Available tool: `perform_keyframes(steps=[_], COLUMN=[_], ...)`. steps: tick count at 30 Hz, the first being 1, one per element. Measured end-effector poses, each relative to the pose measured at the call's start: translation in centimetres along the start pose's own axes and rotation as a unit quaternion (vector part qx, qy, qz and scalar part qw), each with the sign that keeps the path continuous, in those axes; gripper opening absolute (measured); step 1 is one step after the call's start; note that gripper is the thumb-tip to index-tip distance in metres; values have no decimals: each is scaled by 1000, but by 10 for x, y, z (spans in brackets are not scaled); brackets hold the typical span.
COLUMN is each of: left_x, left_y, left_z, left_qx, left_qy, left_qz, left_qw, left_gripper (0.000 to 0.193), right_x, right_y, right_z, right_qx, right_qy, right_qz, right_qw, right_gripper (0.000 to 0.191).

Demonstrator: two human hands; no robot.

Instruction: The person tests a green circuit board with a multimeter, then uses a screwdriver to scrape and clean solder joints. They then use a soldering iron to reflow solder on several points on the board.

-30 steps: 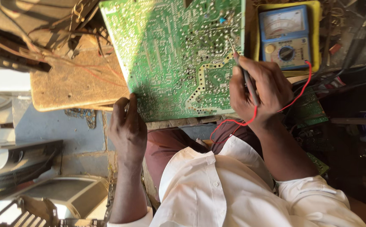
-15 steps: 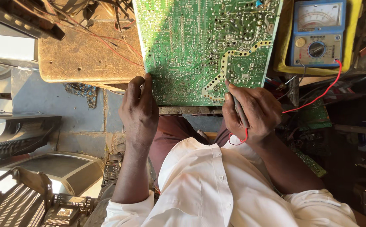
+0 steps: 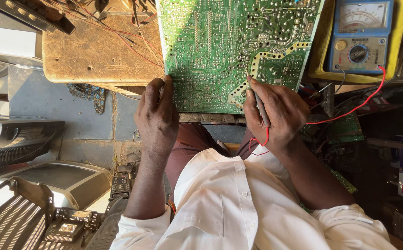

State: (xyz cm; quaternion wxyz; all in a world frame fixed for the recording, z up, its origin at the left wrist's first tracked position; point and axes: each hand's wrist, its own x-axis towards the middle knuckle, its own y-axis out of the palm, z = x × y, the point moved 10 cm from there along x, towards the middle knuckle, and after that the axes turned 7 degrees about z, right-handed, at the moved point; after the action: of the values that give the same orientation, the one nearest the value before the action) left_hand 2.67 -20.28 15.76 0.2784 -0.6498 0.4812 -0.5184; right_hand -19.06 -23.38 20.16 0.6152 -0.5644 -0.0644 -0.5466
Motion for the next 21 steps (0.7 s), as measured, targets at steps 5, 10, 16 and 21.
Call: perform_keyframes(steps=[5, 10, 16, 21], left_x=[0, 1, 0, 0], left_y=[-2, -2, -2, -1], left_z=[-1, 0, 0, 1], left_qx=[-7, -9, -7, -9], left_qy=[1, 0, -2, 1], left_qz=[-3, -7, 0, -5], left_qw=[1000, 1000, 1000, 1000], left_gripper=[54, 53, 56, 55], right_x=[0, -2, -6, -8], right_y=[4, 6, 7, 8], right_z=[-1, -1, -1, 0], right_qx=[11, 9, -6, 12], right_qy=[11, 5, 11, 10], right_qz=[17, 13, 17, 22], right_qw=[1000, 1000, 1000, 1000], right_gripper=[29, 27, 29, 29])
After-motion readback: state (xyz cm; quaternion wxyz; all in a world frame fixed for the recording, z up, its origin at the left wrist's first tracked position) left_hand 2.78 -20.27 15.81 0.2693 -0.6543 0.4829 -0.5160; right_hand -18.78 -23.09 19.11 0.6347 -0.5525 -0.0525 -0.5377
